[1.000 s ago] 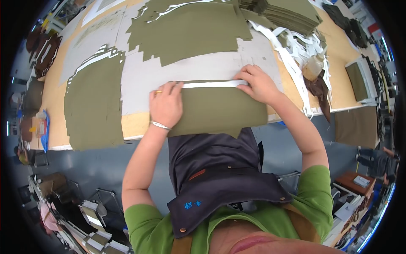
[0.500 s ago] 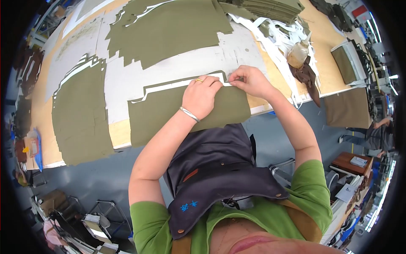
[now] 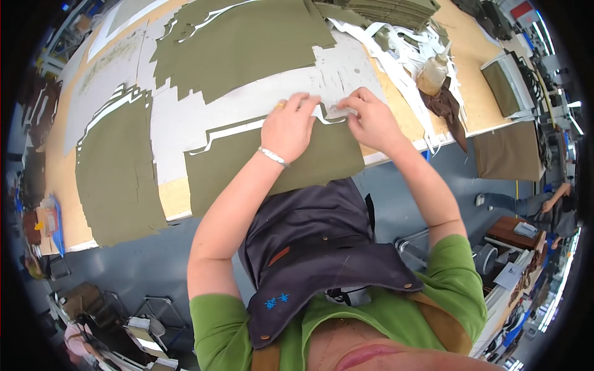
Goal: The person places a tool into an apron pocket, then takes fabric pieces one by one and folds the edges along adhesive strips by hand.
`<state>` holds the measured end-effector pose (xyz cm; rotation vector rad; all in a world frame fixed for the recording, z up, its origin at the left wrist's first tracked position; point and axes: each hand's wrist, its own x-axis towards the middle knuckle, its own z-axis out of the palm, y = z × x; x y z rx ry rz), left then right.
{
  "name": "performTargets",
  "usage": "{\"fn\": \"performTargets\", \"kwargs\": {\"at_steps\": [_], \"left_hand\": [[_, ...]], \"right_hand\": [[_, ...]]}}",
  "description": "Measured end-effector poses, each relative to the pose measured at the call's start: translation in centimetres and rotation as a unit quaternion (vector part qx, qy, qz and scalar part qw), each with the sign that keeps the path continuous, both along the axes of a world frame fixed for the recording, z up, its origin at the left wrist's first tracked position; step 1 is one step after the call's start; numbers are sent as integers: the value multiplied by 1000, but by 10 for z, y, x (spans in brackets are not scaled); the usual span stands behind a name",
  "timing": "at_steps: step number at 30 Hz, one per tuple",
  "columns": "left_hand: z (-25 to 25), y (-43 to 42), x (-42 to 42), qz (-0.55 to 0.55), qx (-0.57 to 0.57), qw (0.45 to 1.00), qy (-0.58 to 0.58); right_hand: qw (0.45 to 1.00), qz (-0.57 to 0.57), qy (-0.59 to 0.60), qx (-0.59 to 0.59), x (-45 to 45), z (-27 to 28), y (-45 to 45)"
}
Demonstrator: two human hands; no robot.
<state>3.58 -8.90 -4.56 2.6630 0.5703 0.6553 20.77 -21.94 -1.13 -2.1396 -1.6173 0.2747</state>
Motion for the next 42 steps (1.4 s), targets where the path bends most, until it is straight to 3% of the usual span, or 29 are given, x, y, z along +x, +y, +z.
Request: {"fn": "performTargets", "kwargs": {"at_steps": [1,4,7,13,20,26,32,42], "left_hand": [[2,1,6,47,21,998,-27],[4,11,14,43,-127,989,68],[4,16,8,27,-199,980,-10],[-21,-7,-13,-50,55,996,-57],[-23,-11,-16,-27,66,996,-50],[-24,-12,-17,-20,64,997,-46],[-24,-9,-18,-19,80,996,-45],[-17,-7,-19,-33,88,996,1]], "right_hand": [[996,-43,77,12,-9,-4,4],[985,-104,137,-24,-31,-17,13],[981,-125,145,-33,-31,-20,18],[981,-136,141,-5,-39,-28,16],[992,-96,53,60,-55,-32,2],[985,2,-170,14,-64,-34,3],[995,-69,-15,67,-49,-37,5],[989,-18,-149,15,-58,-43,11]]}}
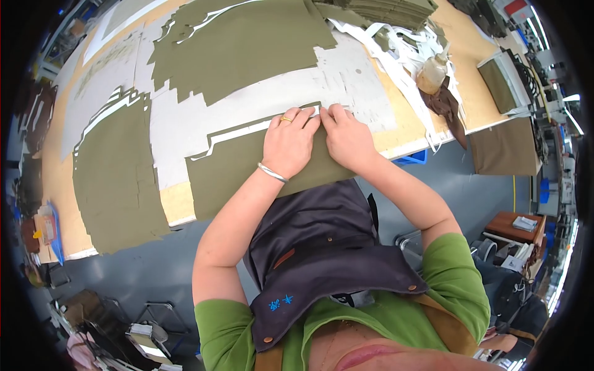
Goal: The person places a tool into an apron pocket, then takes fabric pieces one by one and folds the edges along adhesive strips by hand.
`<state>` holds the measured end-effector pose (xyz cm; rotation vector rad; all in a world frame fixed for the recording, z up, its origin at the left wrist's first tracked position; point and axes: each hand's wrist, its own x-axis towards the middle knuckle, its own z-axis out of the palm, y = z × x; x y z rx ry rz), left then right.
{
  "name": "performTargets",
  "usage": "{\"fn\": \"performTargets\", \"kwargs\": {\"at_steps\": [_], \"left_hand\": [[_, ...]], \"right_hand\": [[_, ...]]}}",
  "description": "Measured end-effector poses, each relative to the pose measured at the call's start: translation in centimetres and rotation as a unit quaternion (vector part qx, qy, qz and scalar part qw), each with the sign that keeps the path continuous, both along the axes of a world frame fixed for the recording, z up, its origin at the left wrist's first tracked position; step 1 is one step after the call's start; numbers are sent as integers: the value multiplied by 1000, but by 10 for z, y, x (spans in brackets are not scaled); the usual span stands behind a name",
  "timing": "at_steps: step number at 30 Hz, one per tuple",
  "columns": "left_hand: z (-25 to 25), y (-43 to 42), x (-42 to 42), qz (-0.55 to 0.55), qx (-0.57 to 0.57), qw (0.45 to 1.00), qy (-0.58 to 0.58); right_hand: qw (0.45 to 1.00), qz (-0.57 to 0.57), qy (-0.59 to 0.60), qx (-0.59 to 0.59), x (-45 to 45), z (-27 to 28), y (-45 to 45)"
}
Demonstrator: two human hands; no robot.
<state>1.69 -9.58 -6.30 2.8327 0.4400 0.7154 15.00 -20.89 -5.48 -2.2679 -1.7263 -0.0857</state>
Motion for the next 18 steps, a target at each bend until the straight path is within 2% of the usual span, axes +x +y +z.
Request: {"fn": "performTargets", "kwargs": {"at_steps": [2,5,11,18], "left_hand": [[1,3,1,-4,0,1000,4],[-1,4,1,-1,-5,1000,10],[0,7,4,-4,-20,999,32],[1,7,4,-8,-24,999,27]], "right_hand": [[999,1,36,0,6,6,4],[1000,3,5,-1,3,0,5],[995,-43,88,25,10,4,7],[999,-5,37,7,10,6,12]]}}
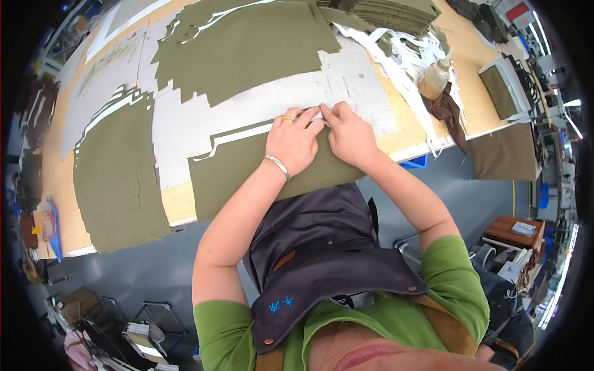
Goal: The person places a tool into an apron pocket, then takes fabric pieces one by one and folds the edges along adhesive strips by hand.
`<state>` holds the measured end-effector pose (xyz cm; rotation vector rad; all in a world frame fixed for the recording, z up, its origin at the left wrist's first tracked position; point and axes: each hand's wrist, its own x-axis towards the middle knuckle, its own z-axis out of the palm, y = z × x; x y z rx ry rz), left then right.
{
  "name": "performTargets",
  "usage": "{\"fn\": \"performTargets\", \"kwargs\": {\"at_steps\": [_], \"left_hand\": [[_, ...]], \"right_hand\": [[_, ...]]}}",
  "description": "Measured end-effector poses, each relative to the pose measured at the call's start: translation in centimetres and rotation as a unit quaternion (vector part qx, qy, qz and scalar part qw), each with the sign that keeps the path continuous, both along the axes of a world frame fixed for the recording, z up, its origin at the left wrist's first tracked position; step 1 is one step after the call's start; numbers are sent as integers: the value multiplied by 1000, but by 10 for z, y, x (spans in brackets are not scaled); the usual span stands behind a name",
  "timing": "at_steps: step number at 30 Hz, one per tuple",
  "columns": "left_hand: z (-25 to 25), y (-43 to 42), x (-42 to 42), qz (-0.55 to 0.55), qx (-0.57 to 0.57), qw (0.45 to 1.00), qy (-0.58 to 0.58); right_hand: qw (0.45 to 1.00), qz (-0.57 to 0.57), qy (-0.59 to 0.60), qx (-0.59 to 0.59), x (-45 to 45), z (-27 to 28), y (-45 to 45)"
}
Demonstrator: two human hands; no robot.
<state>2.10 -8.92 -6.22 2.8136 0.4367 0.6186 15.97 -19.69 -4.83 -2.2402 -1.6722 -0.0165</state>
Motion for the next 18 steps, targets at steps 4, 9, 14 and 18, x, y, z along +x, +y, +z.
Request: {"fn": "performTargets", "kwargs": {"at_steps": [4,9,14,18], "left_hand": [[9,-1,2,-1,-5,1000,18],[1,21,16,75,-61,995,-30],[-3,26,17,62,-129,988,-53],[-3,31,14,39,-137,988,-54]], "right_hand": [[993,55,-65,-81,9,10,10],[990,36,86,-107,39,30,23],[985,68,143,-66,49,17,23],[979,79,178,-63,53,17,25]]}}
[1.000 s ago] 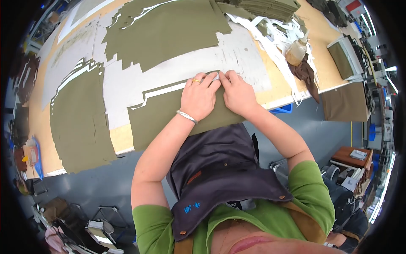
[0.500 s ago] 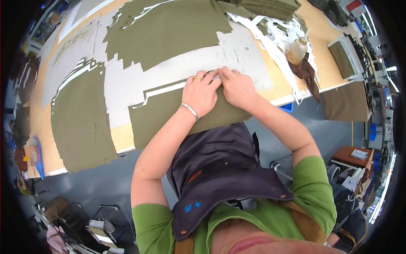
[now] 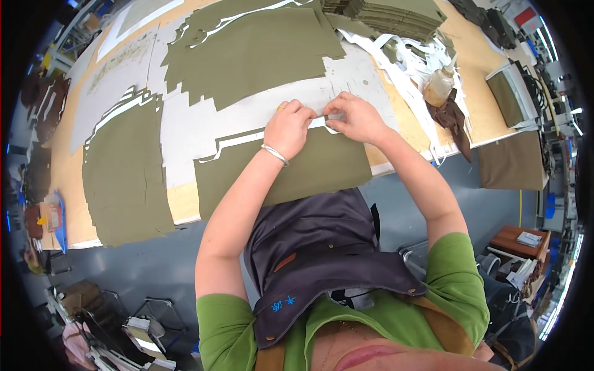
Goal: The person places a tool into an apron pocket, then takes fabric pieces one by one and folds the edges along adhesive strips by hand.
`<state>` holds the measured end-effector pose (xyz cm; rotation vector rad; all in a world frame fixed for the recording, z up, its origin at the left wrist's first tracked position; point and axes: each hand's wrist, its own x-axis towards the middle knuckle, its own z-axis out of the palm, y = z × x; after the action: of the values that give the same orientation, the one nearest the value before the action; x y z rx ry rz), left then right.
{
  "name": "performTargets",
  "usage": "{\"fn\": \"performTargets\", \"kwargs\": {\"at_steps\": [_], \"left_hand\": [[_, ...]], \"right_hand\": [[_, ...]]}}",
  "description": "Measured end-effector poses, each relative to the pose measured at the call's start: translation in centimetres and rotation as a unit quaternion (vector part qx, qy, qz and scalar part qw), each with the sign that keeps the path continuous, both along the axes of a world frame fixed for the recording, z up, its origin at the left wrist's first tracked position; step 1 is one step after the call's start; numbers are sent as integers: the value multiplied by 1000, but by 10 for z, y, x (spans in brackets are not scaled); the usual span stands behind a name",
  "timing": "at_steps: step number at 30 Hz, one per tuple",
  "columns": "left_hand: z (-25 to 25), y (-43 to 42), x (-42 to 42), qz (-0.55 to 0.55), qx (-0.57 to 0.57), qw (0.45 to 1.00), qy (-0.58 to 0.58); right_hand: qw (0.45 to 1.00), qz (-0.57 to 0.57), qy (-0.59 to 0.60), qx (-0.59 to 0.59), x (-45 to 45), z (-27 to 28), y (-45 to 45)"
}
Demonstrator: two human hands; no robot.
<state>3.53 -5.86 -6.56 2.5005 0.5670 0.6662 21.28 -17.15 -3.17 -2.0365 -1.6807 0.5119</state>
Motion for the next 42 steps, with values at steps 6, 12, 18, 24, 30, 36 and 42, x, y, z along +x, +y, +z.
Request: {"fn": "performTargets", "kwargs": {"at_steps": [6,12,18,24,30,36,42], "left_hand": [[5,1,-4,-23,25,999,10],[4,0,-6,-36,113,993,24],[4,-1,-9,-47,158,986,19],[10,3,-40,-6,144,989,42],[13,3,-46,-12,170,984,44],[14,-6,-56,3,189,973,130],[47,27,-132,86,121,984,98]], "right_hand": [[999,44,0,4,9,-4,3],[994,62,-78,32,4,-4,-3],[983,76,-165,34,2,0,-4],[975,48,-214,45,-8,-1,-12],[969,94,-192,121,-19,3,6],[971,114,-164,131,-22,-9,1],[987,59,-98,115,-14,16,-28]]}}
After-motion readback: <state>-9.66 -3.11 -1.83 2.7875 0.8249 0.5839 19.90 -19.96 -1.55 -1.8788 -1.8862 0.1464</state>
